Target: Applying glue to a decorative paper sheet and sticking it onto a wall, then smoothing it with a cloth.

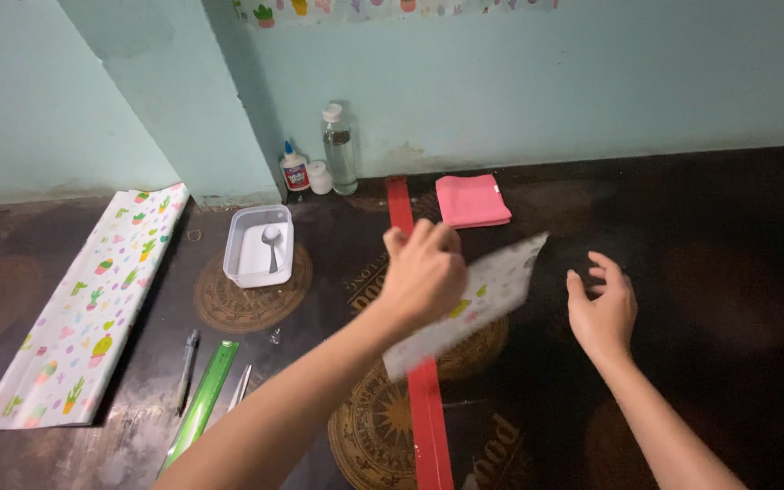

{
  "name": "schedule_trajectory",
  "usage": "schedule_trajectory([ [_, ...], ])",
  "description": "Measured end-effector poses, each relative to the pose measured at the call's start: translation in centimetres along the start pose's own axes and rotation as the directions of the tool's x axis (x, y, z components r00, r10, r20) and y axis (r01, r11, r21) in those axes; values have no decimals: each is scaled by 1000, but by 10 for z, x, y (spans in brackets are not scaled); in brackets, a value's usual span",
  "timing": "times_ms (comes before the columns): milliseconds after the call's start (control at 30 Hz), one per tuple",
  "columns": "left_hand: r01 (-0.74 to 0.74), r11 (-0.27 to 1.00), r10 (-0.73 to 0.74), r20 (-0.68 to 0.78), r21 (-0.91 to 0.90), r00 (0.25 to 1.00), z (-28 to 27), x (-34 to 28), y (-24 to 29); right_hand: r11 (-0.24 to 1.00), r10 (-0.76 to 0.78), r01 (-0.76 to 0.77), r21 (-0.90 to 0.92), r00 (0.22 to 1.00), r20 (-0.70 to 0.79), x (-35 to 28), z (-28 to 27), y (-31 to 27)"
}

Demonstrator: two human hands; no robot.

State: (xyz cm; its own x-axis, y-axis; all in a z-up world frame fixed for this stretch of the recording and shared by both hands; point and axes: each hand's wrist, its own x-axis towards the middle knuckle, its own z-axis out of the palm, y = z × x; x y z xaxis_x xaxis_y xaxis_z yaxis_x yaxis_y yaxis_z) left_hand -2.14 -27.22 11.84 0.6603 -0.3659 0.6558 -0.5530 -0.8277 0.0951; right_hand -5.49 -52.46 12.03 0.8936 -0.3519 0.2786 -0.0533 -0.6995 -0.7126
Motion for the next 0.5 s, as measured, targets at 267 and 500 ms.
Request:
schedule_trajectory([
  [267,162,937,-144,-81,309,986,-45,8,-119,972,-214,222,79,972,-93,5,4,6],
  [500,243,898,-163,-235,367,958,-84,16,-126,987,-51,51,153,999,-6,11,-6,14],
])
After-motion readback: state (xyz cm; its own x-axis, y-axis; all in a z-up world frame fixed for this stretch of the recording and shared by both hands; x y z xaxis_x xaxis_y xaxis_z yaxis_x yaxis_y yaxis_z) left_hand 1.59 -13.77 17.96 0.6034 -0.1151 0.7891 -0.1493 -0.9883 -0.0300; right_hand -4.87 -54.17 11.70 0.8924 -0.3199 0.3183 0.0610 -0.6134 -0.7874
